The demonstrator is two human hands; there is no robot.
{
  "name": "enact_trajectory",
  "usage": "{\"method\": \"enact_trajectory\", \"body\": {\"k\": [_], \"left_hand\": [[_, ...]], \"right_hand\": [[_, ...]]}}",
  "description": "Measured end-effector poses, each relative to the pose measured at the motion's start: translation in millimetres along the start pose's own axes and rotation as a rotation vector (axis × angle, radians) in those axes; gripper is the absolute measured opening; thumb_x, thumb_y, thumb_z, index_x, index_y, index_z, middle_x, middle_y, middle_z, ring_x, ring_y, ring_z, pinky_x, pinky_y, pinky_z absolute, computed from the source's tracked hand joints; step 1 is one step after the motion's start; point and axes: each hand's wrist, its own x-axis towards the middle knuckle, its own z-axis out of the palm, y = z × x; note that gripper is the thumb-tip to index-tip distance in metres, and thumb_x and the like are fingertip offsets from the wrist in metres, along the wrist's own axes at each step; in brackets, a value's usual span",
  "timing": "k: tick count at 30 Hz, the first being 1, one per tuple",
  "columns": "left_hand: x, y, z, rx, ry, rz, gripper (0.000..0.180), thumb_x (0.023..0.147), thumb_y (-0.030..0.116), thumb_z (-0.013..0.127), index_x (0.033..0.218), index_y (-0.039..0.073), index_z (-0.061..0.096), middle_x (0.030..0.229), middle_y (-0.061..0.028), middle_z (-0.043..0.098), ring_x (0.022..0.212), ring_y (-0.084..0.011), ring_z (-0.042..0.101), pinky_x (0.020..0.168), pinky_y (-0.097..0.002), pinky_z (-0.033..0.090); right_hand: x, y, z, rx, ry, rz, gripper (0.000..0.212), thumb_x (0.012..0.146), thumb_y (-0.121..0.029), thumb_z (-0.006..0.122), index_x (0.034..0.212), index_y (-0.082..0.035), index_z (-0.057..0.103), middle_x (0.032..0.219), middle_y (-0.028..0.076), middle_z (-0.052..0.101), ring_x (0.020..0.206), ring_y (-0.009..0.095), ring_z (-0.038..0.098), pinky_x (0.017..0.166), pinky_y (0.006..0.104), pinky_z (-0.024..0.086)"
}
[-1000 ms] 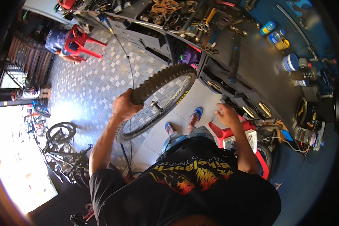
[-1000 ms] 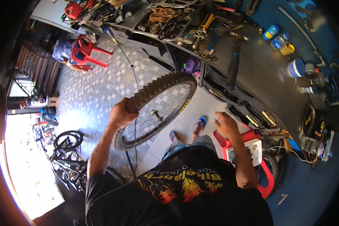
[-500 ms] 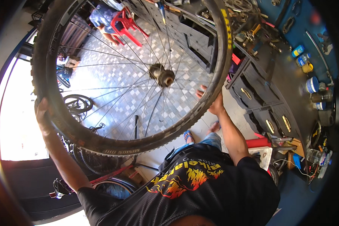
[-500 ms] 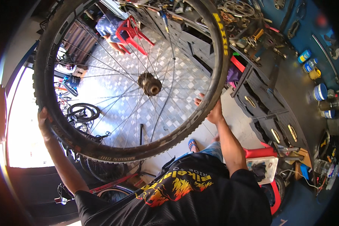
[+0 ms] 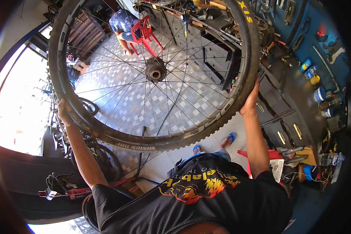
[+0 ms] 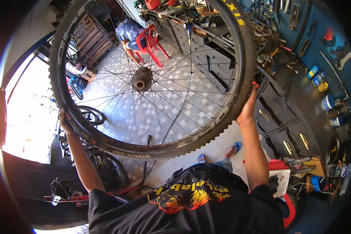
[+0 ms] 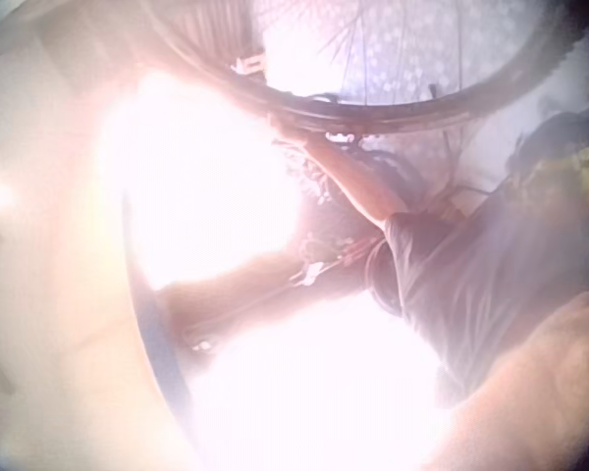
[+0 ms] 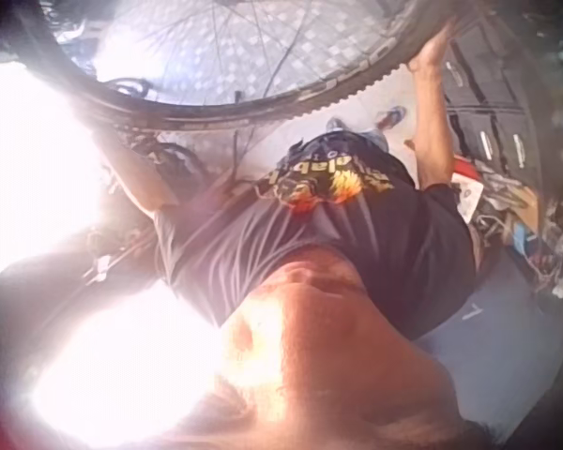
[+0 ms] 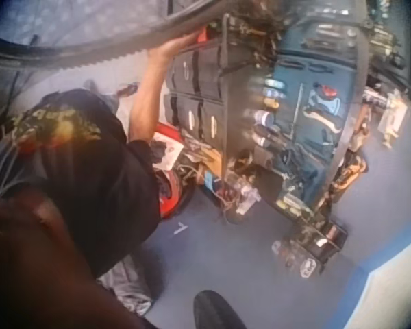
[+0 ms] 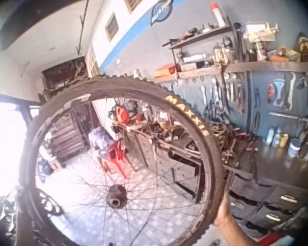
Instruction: The person removes a bicycle wheel from a stand, uses a hammer to tap the tire, then uses a wrench to loosen and remove the disc brake rotor from the hub. The rotor is placed on the workbench, and the wheel is set aside.
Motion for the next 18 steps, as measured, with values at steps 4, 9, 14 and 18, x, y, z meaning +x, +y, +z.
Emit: {"method": "enact_trajectory", "body": {"k": [4,9,14,18], "left_hand": [[0.2,-16.1,-26.6,-0.008,-0.058,-0.031,0.054,0.098,0.044,0.057,0.116,-0.007,0.059,0.09,-0.0162,0.066,0.074,-0.0239,0.065,0.068,-0.0342,0.055],[10.9,-33.9,-63.9,0.185,0.276,0.026,0.048,0.098,0.039,0.057,0.11,-0.006,0.065,0.091,-0.0153,0.07,0.076,-0.0238,0.068,0.074,-0.0331,0.056],[14.3,5.2,-36.3,0.393,0.229,0.022,0.061,0.094,0.051,0.058,0.117,-0.005,0.063,0.087,-0.0128,0.068,0.068,-0.021,0.066,0.062,-0.0327,0.055],[0.1,34.5,75.9,0.779,-0.007,0.056,0.088,0.079,0.053,0.076,0.135,-0.011,0.054,0.111,-0.02,0.068,0.103,-0.0314,0.067,0.089,-0.0389,0.056]], "right_hand": [[-11.1,-11.8,6.8,-0.062,0.016,-0.044,0.073,0.099,-0.074,0.036,0.125,-0.012,0.064,0.106,0.005,0.068,0.082,0.019,0.067,0.073,0.0387,0.059],[2.9,0.3,-18.7,-0.036,-0.046,-0.033,0.078,0.096,-0.077,0.038,0.126,-0.01,0.063,0.103,0.007,0.069,0.08,0.022,0.068,0.073,0.0406,0.059],[24.6,50.4,-71.8,-0.307,0.118,-0.072,0.069,0.101,-0.068,0.041,0.129,-0.009,0.062,0.112,0.01,0.071,0.105,0.023,0.067,0.094,0.0389,0.053],[18.0,40.7,-131.8,-0.935,0.05,0.025,0.044,0.097,-0.035,0.071,0.129,-0.007,0.062,0.112,0.009,0.071,0.103,0.018,0.066,0.086,0.0329,0.052]]}}
